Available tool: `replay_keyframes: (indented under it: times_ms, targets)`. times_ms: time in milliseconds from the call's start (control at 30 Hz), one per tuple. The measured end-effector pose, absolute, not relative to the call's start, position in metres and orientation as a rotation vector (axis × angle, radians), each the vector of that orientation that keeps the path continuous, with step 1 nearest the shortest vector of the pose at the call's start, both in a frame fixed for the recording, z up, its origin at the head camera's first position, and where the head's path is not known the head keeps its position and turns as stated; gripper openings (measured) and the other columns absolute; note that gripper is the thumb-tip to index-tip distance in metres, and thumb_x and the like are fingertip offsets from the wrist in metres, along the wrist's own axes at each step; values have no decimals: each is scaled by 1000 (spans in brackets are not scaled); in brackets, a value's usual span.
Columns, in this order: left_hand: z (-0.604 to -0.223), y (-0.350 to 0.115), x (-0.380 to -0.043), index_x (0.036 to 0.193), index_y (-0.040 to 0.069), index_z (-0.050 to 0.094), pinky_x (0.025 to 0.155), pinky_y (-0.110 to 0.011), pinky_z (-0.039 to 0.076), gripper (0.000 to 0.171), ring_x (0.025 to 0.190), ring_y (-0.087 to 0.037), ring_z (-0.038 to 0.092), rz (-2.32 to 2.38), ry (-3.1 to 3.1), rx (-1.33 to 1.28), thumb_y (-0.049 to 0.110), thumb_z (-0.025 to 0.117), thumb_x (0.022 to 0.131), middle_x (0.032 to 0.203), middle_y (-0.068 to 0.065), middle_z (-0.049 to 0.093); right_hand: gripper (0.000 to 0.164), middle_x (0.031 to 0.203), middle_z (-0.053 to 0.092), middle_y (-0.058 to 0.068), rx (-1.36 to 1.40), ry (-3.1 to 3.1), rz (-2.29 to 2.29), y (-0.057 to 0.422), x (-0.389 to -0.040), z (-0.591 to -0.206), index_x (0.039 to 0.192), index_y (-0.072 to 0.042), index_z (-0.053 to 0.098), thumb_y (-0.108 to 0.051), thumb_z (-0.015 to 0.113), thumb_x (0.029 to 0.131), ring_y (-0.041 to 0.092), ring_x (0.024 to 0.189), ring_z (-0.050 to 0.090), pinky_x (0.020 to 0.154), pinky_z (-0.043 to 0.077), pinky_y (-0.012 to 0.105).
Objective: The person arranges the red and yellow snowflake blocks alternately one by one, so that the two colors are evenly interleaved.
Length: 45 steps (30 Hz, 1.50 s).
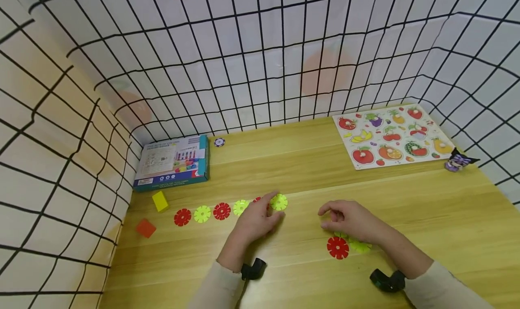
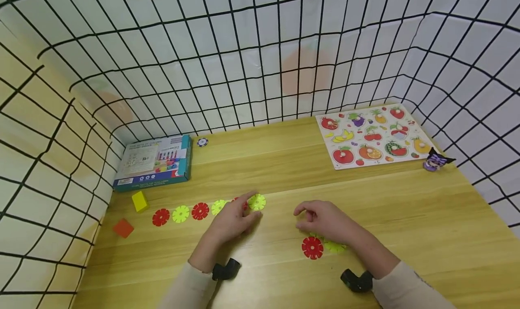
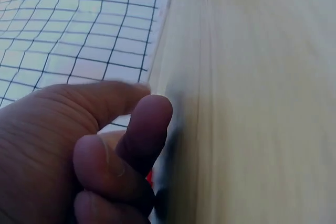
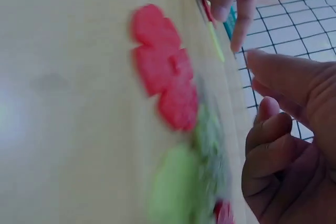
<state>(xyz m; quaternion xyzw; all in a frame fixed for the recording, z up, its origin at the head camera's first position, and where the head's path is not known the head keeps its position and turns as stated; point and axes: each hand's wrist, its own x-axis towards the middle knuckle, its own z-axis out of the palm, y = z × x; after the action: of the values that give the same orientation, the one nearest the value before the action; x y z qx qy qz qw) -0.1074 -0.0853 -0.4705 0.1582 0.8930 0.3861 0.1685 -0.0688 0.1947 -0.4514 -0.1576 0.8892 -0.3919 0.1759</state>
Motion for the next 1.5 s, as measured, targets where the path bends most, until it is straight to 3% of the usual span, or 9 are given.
replay_keyframes:
  times_ms: [200,433,767,1033,1500]
  targets:
    - [-472,-76,-109,142,24,35,36,-34,43,57,33,-15,50,1082,2533,398,37,56,91,47,6,56,42,60,47,-9,-446,2454,-928,219,-35,-454,112,-30,62,-49,71,75,5,50,40,47,34,21]
    - [-475,-76,-108,138,23,41,36,-33,43,52,32,-14,50,1077,2548,388,34,57,91,47,7,56,53,59,46,-10,-425,2468,-912,223,-22,-455,120,-32,59,-51,71,73,4,50,39,46,31,21]
    - [-474,-77,-108,137,27,42,33,-33,41,51,31,-14,48,1093,2536,354,33,59,90,47,5,56,52,52,43,-9,-463,2419,-866,219,-29,-452,122,-35,57,-50,71,74,6,44,36,44,30,21]
    - [-474,-77,-108,137,28,42,33,-33,41,51,31,-14,48,1086,2541,345,34,60,90,47,5,56,40,57,45,-11,-534,2464,-857,215,-29,-454,111,-34,59,-48,71,76,4,46,37,47,33,21]
    - [-472,-76,-108,136,26,43,34,-33,42,50,32,-15,49,1100,2537,338,32,60,89,48,4,56,47,56,45,-12,-470,2553,-801,207,-28,-458,112,-29,61,-50,73,71,3,48,38,46,31,20]
